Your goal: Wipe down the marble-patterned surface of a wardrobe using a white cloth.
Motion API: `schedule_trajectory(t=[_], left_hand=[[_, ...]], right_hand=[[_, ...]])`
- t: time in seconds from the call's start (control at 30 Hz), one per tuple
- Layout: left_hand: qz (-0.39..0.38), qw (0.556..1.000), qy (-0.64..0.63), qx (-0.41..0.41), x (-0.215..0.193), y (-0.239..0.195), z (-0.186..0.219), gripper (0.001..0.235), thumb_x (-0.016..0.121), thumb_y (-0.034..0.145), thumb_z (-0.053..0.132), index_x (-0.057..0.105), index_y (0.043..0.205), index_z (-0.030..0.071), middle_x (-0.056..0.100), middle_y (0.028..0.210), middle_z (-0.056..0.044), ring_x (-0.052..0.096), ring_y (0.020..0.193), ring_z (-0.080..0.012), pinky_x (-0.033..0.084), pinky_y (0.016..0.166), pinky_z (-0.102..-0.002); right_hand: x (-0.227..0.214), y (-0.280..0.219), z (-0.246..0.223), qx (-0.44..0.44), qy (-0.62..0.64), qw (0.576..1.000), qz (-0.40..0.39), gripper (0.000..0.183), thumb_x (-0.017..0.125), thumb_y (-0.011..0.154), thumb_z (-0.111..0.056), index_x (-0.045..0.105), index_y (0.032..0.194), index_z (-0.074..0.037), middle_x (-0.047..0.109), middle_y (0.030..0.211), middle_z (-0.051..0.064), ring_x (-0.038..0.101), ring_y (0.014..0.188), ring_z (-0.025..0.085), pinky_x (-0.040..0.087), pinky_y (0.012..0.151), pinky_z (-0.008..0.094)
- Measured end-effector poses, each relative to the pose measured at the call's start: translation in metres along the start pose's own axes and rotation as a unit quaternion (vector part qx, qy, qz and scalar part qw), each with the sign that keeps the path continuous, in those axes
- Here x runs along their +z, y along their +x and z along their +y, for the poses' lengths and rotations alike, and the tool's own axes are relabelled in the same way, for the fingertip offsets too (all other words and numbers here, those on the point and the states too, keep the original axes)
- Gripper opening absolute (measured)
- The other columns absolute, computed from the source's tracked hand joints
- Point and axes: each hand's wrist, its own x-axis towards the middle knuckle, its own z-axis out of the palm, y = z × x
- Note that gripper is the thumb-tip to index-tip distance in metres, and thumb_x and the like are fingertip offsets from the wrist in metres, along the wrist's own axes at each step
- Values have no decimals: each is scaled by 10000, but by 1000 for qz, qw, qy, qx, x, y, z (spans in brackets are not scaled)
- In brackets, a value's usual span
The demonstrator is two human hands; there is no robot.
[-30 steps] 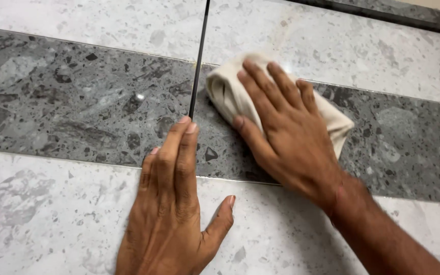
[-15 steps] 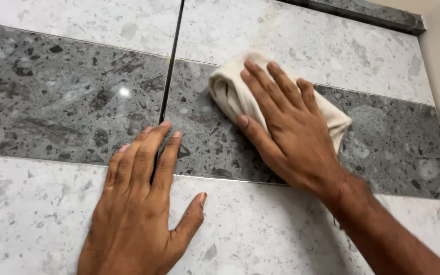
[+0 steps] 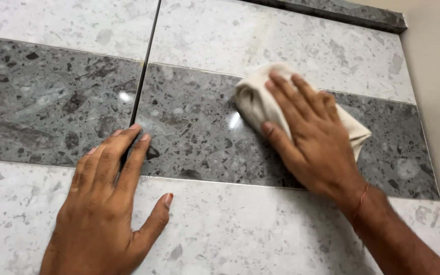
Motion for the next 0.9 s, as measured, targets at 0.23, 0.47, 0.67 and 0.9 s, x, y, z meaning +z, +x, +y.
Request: schedule_trajectory(t=[0.23, 0.47, 0.67, 0.9], left_hand=[[1, 996, 85, 26, 2, -11, -2, 816, 513, 943, 540, 419, 1547, -2, 374, 1594, -215, 366, 1463, -389, 331, 1157, -556], [-9, 991, 131, 15, 11, -11, -8, 830, 512, 897, 552, 441, 1538, 29, 397, 1569, -201, 385, 1463, -380, 372, 1152, -523], [-9, 992, 126, 7, 7, -8, -4, 810, 509, 890, 534, 472, 1525, 32, 424, 1561, -192, 404, 1451, -370, 375, 1159, -509], [16, 990, 139, 21, 8, -7, -2, 766, 518, 889, 509, 524, 1471, 10, 475, 1533, -191, 434, 1453, -361, 368, 1193, -492]], right_hand=[[6, -4, 14, 12, -17, 999, 28, 689, 267, 1055, -578, 285, 1628, -196, 251, 1708, 9, 176, 1577, 250, 65, 1251, 578], [-4, -17, 55, 13, -18, 998, 50, 685, 314, 1068, -552, 329, 1622, -150, 304, 1700, 83, 240, 1583, 264, 133, 1265, 567], [-11, -36, 50, 23, -27, 998, 47, 697, 307, 1073, -540, 348, 1611, -98, 333, 1683, 108, 261, 1572, 312, 163, 1250, 566], [-18, -30, 62, 139, -60, 988, 32, 717, 331, 1033, -526, 346, 1586, -69, 366, 1667, 115, 276, 1534, 309, 229, 1187, 532]])
